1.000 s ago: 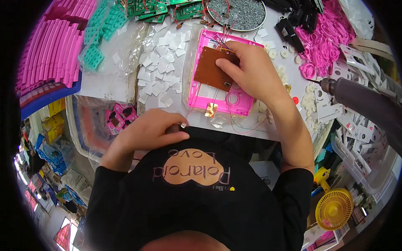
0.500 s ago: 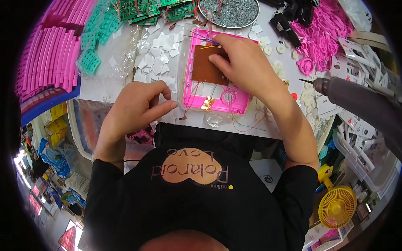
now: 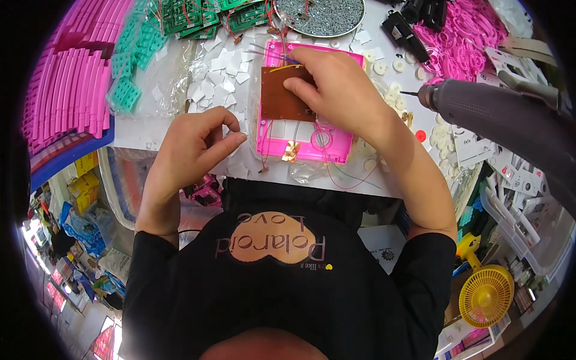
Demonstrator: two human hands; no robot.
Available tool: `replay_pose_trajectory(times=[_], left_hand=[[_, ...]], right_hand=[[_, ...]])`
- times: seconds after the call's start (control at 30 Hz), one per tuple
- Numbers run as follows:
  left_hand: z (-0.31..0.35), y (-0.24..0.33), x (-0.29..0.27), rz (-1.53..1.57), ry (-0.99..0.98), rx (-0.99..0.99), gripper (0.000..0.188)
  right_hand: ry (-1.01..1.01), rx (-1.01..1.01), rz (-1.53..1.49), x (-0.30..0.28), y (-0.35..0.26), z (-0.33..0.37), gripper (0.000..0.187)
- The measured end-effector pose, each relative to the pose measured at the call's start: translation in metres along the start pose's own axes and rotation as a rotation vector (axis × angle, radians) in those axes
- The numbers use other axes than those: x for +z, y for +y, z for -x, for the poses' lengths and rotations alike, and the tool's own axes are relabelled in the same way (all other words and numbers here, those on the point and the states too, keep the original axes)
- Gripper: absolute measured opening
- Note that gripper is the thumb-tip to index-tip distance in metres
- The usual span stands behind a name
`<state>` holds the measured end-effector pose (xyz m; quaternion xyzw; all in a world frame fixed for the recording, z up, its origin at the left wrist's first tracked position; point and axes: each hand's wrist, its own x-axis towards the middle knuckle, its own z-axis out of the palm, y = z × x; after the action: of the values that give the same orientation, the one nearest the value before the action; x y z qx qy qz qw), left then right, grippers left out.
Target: Assembling electronic components and circuit boards into pink plastic toy housings using tools.
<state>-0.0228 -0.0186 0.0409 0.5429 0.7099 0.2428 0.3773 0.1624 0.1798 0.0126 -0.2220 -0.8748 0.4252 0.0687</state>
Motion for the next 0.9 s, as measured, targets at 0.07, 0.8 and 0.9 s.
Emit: replay_pose_trajectory(times=[0.07,0.8,0.9], left_hand=[[-0.001,-0.001,0.000,-0.008,0.009,0.017,0.017],[-0.014,-0.012,0.010,-0.187,0.158,0.379,0.028],[-0.025,-0.010,0.017,-0.433,0.197,0.615,0.043]], right_hand=[[-0.002,0.036,0.022,-0.002,-0.002,0.000,0.027],[0.029,-0.021,0.202,0.002,-0.002,0.002,0.026],[0.028,0.008,0.410,-0.002,-0.020,0.002,0.031]])
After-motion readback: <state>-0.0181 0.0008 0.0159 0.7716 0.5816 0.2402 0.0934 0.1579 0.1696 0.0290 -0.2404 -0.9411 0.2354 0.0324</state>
